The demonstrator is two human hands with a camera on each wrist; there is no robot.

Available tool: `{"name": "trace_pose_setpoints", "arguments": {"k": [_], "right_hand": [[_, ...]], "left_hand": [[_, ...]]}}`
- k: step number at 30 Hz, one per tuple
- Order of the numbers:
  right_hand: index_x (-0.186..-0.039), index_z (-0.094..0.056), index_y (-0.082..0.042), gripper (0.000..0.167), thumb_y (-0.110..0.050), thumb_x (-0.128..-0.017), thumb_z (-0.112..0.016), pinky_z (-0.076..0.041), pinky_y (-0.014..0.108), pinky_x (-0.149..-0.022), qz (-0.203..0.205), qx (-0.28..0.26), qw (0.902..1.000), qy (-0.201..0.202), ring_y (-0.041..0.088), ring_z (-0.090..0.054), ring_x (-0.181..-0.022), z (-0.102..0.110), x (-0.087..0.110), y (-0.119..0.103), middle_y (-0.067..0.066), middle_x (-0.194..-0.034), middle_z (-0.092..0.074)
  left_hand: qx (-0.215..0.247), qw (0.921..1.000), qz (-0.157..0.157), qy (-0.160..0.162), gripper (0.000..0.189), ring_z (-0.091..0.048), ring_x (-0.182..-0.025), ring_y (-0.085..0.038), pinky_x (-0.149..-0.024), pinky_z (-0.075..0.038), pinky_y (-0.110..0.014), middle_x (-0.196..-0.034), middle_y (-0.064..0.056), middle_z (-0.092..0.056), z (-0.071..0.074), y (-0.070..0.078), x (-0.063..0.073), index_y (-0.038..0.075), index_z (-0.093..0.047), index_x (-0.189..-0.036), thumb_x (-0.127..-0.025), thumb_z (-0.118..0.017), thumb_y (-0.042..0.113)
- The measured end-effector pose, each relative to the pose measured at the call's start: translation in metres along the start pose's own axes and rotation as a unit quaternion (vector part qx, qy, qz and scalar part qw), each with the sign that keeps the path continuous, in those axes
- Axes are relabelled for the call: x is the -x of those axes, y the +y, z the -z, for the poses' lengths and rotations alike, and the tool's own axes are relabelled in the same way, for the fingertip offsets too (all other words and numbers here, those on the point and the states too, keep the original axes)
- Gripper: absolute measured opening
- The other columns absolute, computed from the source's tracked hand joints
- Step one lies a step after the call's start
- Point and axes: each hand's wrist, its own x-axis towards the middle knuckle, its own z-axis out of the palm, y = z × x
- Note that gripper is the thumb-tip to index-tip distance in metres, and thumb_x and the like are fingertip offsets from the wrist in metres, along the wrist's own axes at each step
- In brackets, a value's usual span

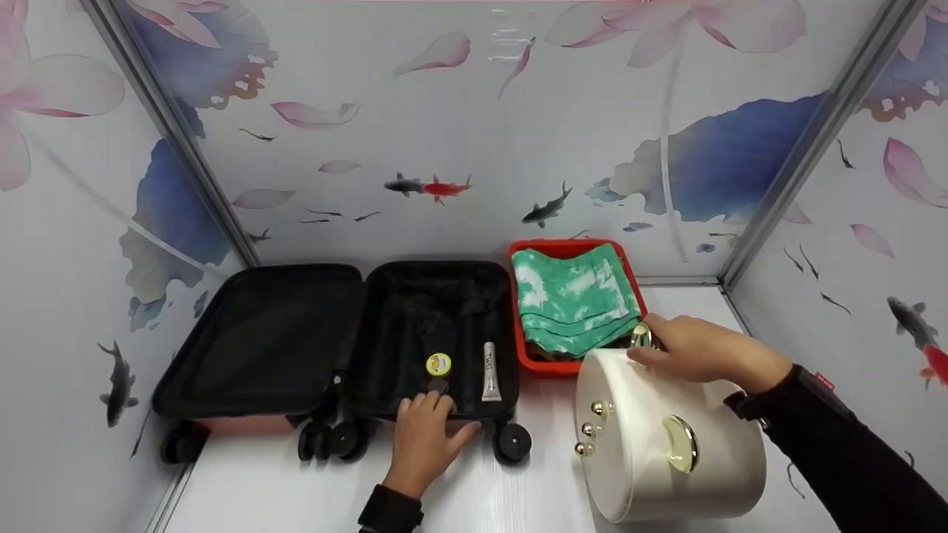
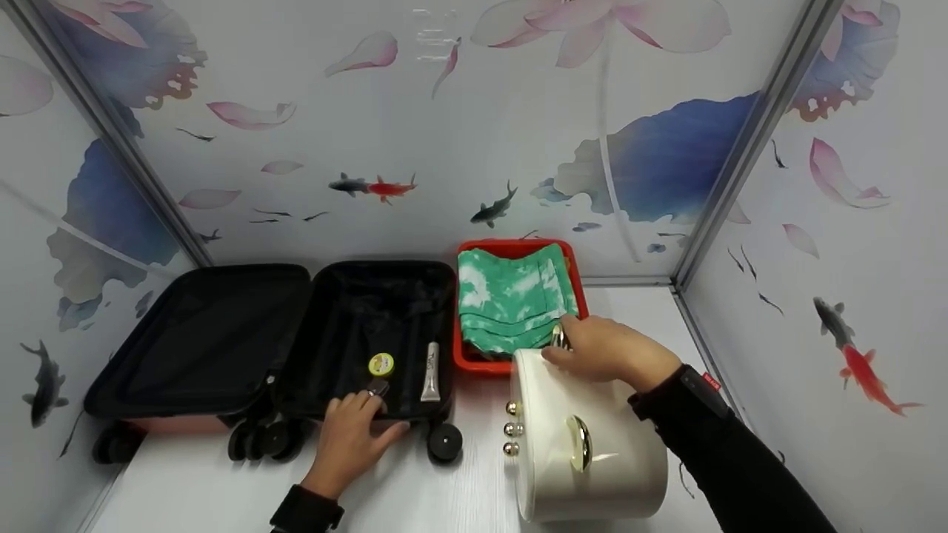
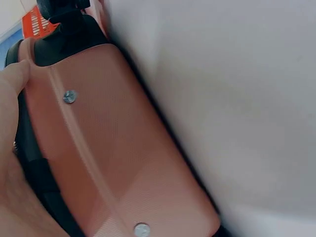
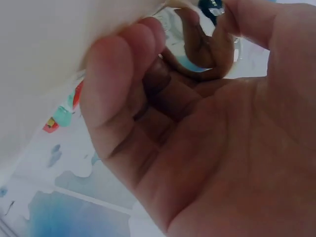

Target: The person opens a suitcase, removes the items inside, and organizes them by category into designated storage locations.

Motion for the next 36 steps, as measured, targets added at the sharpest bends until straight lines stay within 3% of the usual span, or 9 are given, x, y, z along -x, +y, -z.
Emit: {"name": "trace_pose_setpoints", "arguments": {"k": [5, 11, 15, 20, 24, 29, 36], "right_hand": [[-0.12, -0.06, 0.005, 0.044, -0.038, -0.109, -0.057, -0.057, 0.051, -0.082, -0.001, 0.028, 0.9996, 0.0, 0.028, -0.069, -0.09, 0.002, -0.006, -0.003, 0.016, -0.097, -0.071], [-0.105, -0.063, 0.001, 0.036, -0.035, -0.105, -0.059, -0.054, 0.04, -0.065, -0.026, 0.021, 0.9992, -0.021, 0.023, -0.066, -0.073, 0.007, -0.008, -0.003, 0.011, -0.086, -0.066], [-0.103, -0.062, -0.001, 0.033, -0.034, -0.105, -0.058, -0.051, 0.035, -0.057, -0.042, 0.004, 0.9987, -0.029, 0.021, -0.065, -0.064, 0.007, -0.01, -0.004, 0.01, -0.084, -0.064], [-0.105, -0.062, 0.001, 0.037, -0.035, -0.105, -0.059, -0.053, 0.035, -0.058, -0.041, 0.008, 0.9988, -0.024, 0.021, -0.067, -0.065, 0.005, -0.015, -0.007, 0.011, -0.085, -0.066], [-0.102, -0.064, 0.0, 0.036, -0.036, -0.103, -0.06, -0.055, 0.038, -0.064, -0.029, 0.033, 0.9989, -0.014, 0.023, -0.067, -0.073, 0.003, -0.018, -0.009, 0.011, -0.085, -0.067], [-0.1, -0.064, -0.001, 0.035, -0.036, -0.102, -0.061, -0.054, 0.039, -0.066, -0.024, 0.038, 0.999, -0.009, 0.023, -0.065, -0.073, 0.002, -0.017, -0.009, 0.01, -0.084, -0.066], [-0.105, -0.063, 0.002, 0.038, -0.036, -0.103, -0.061, -0.054, 0.037, -0.063, -0.033, 0.028, 0.9989, -0.016, 0.023, -0.066, -0.07, 0.0, -0.014, -0.007, 0.011, -0.084, -0.067]], "left_hand": [[0.038, 0.9992, -0.002, 0.011, 0.047, -0.062, -0.09, -0.021, -0.085, -0.041, -0.042, -0.094, 0.002, -0.066, 0.008, 0.019, -0.002, 0.019, -0.071, -0.098, -0.088, -0.087, 0.062], [0.124, 0.9909, -0.049, 0.021, 0.03, -0.067, -0.104, -0.016, -0.094, -0.047, -0.04, -0.106, 0.007, -0.069, 0.022, 0.078, -0.012, 0.023, -0.074, -0.105, -0.097, -0.083, 0.05], [0.211, 0.9734, -0.085, -0.027, 0.018, -0.07, -0.097, -0.009, -0.087, -0.052, -0.028, -0.107, 0.009, -0.074, 0.035, 0.118, -0.027, 0.024, -0.077, -0.111, -0.106, -0.075, 0.041], [0.295, 0.9457, -0.098, -0.096, 0.029, -0.075, -0.092, -0.006, -0.083, -0.054, -0.015, -0.113, 0.006, -0.078, 0.042, 0.15, -0.048, 0.02, -0.075, -0.134, -0.111, -0.068, 0.036], [0.335, 0.9311, -0.089, -0.113, 0.028, -0.074, -0.092, -0.004, -0.081, -0.056, -0.014, -0.113, 0.005, -0.077, 0.041, 0.166, -0.059, 0.021, -0.073, -0.136, -0.111, -0.068, 0.033], [0.362, 0.9239, -0.075, -0.098, 0.016, -0.069, -0.089, 0.002, -0.08, -0.06, -0.019, -0.106, 0.004, -0.078, 0.036, 0.175, -0.063, 0.018, -0.077, -0.121, -0.109, -0.07, 0.027], [0.381, 0.9171, -0.082, -0.086, 0.014, -0.071, -0.091, 0.002, -0.079, -0.063, -0.021, -0.105, 0.002, -0.08, 0.036, 0.172, -0.061, 0.015, -0.078, -0.118, -0.108, -0.072, 0.021]]}}
